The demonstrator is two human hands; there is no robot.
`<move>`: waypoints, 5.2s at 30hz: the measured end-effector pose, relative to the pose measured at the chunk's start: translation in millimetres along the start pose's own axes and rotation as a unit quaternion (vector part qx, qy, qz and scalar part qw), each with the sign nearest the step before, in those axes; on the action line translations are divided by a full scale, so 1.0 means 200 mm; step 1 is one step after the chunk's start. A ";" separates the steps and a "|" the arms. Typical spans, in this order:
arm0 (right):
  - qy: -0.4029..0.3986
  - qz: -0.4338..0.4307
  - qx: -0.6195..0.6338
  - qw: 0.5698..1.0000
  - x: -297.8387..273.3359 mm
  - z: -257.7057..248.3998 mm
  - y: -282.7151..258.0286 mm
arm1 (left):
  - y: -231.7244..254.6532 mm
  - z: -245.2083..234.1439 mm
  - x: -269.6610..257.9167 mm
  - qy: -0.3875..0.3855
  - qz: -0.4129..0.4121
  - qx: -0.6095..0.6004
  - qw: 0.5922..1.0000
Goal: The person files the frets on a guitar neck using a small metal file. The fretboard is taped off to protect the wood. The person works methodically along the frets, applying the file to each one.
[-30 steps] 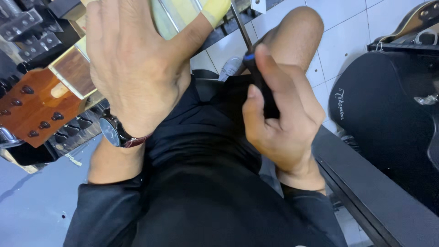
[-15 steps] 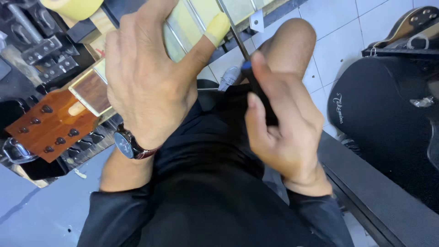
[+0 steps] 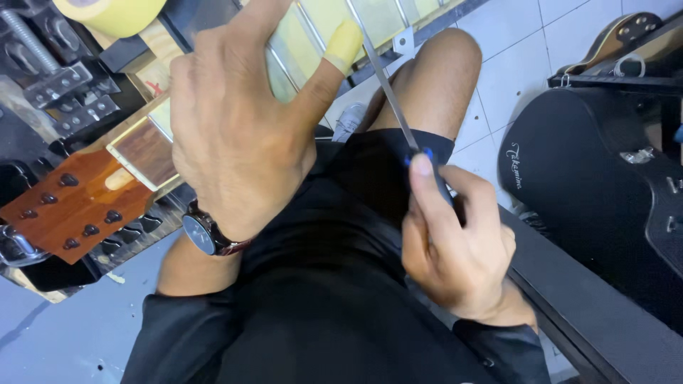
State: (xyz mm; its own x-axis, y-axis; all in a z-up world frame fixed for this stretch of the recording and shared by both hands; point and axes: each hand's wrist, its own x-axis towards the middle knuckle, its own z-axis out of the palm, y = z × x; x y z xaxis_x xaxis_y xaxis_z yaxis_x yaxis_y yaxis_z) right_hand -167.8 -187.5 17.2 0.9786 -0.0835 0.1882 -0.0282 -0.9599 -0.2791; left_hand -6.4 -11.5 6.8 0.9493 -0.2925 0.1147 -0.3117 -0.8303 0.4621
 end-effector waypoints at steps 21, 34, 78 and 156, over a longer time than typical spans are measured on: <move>-0.062 0.004 0.081 0.995 0.34 0.10 -0.06 | -0.02 0.00 0.00 0.086 0.153 0.081 0.981; -0.034 -0.009 0.134 0.990 0.32 0.07 -0.04 | -0.06 0.00 0.00 0.089 0.211 0.110 0.967; -0.082 -0.010 0.313 0.946 0.31 -0.12 0.08 | -0.06 0.00 -0.01 0.067 0.185 0.076 0.978; -0.069 0.019 0.323 0.944 0.30 -0.06 0.06 | -0.05 -0.02 0.01 0.074 0.208 0.061 0.973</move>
State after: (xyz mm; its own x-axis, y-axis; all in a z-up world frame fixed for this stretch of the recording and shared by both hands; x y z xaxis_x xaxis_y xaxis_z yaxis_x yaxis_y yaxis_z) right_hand -113.0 -206.5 37.4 0.9978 -0.0361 0.0548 0.0230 -0.5896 -0.8074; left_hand -0.4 -1.6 5.9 0.7322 -0.5521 0.3989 -0.6646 -0.7073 0.2409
